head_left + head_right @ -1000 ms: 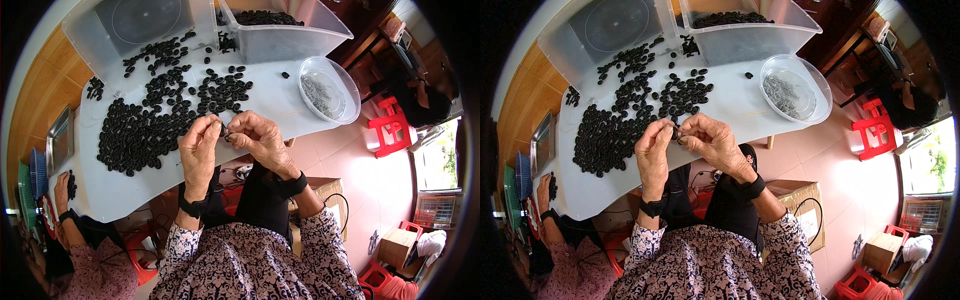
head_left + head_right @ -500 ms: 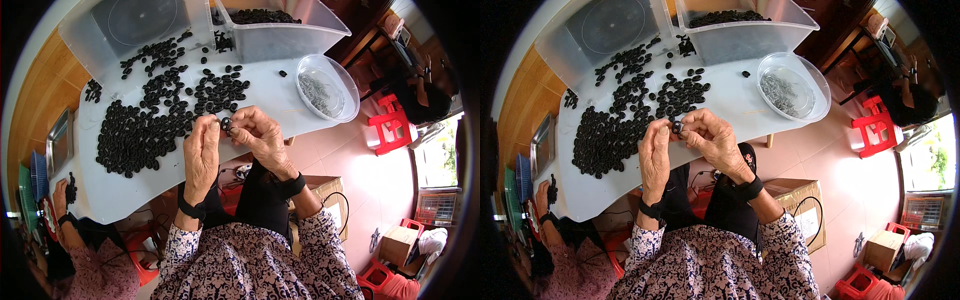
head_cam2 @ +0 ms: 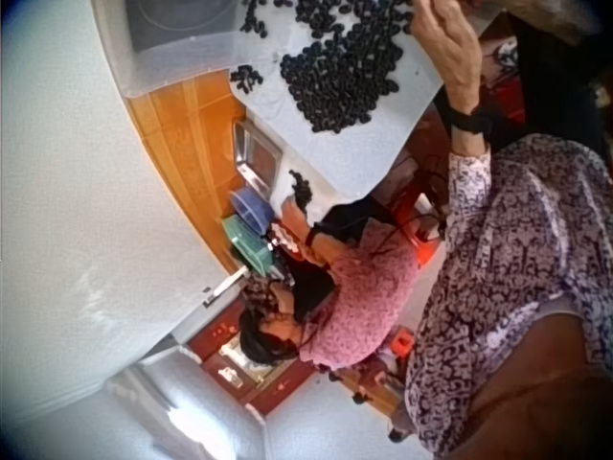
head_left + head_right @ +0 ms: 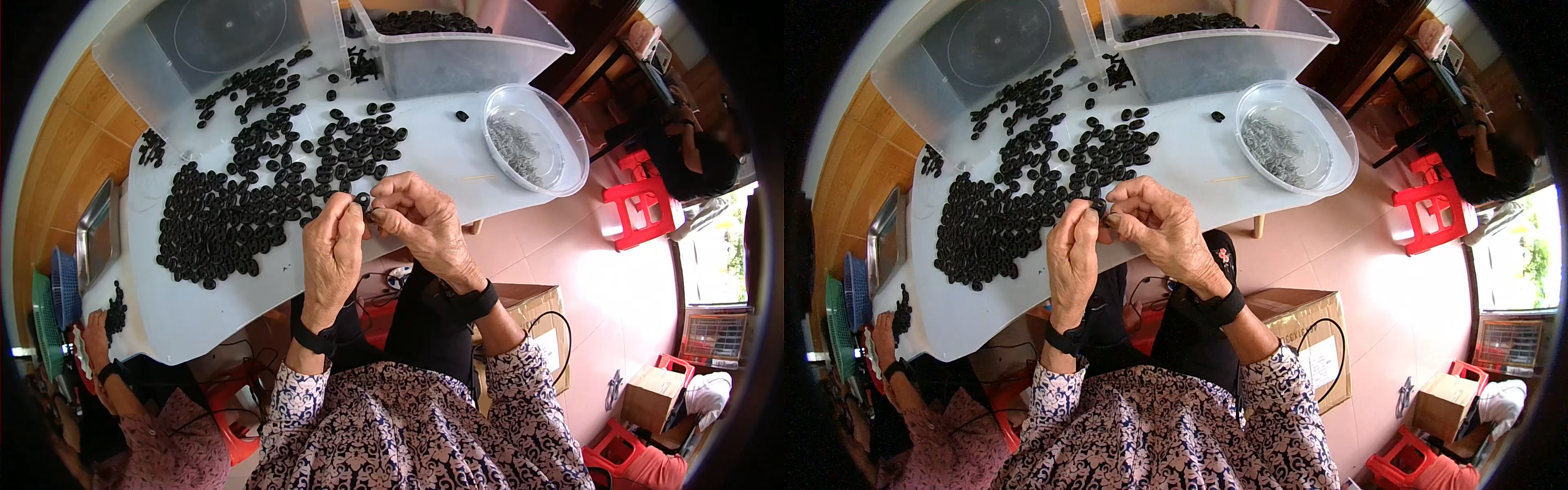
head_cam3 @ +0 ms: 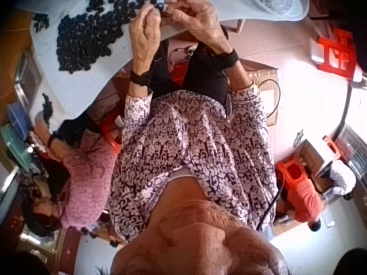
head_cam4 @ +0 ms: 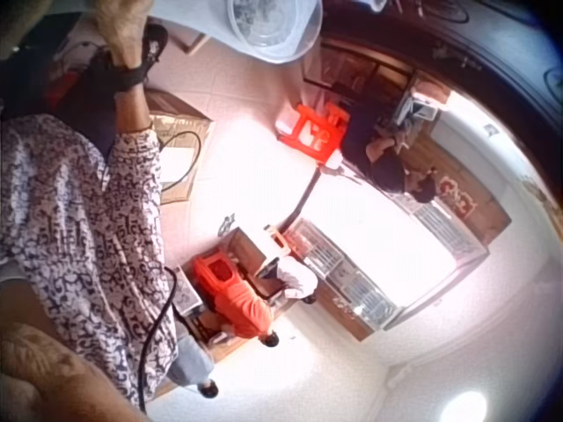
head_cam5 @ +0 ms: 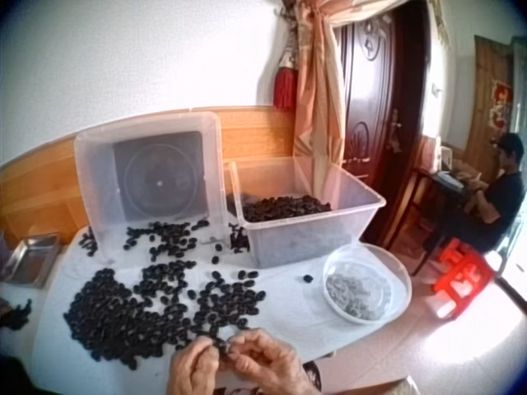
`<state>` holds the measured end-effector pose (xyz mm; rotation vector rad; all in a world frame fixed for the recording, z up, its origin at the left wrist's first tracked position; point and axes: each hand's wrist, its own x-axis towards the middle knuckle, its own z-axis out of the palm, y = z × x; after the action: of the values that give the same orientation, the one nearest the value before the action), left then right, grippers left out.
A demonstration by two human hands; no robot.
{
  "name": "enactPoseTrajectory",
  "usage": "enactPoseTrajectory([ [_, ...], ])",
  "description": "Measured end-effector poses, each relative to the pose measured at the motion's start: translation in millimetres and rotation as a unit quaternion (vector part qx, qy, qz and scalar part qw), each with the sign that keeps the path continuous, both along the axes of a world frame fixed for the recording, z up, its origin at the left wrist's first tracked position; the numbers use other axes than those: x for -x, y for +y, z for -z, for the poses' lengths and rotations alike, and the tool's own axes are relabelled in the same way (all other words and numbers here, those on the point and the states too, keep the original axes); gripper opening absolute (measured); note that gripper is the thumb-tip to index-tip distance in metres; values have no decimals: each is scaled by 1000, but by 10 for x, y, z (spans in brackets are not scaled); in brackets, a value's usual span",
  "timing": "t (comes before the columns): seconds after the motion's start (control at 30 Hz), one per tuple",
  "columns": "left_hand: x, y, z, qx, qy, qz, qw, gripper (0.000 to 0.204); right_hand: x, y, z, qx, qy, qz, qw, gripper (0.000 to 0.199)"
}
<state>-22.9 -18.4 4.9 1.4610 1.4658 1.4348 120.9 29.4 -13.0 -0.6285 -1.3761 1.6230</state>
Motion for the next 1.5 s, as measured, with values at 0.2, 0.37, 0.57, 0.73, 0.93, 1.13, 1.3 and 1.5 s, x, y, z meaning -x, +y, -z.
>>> enactPoseTrajectory([
  [0.2,80,10,95,12,33,19,999,16,-42,-1,-46,5,-40,-17,999,24],
  [0.37,93,-2,88,19,30,42,998,17,-33,2,-40,-12,-37,-26,999,26],
  [0.57,76,-4,-22,46,20,62,997,20,-48,17,-25,-21,-60,-20,998,25],
  [0.73,54,1,-5,32,0,67,997,28,-29,7,-10,-12,-41,-23,999,24],
  [0.93,62,2,14,30,30,62,997,24,-35,4,-32,-21,-59,-15,998,23],
  [1.13,55,13,46,26,64,61,996,25,-29,-8,-43,6,-38,-20,999,21],
  [1.3,95,6,36,60,35,58,996,24,-21,-29,-123,-41,-99,-15,994,29],
  [1.5,110,11,31,59,22,79,995,24,1,-29,-14,-95,-121,18,988,32],
])
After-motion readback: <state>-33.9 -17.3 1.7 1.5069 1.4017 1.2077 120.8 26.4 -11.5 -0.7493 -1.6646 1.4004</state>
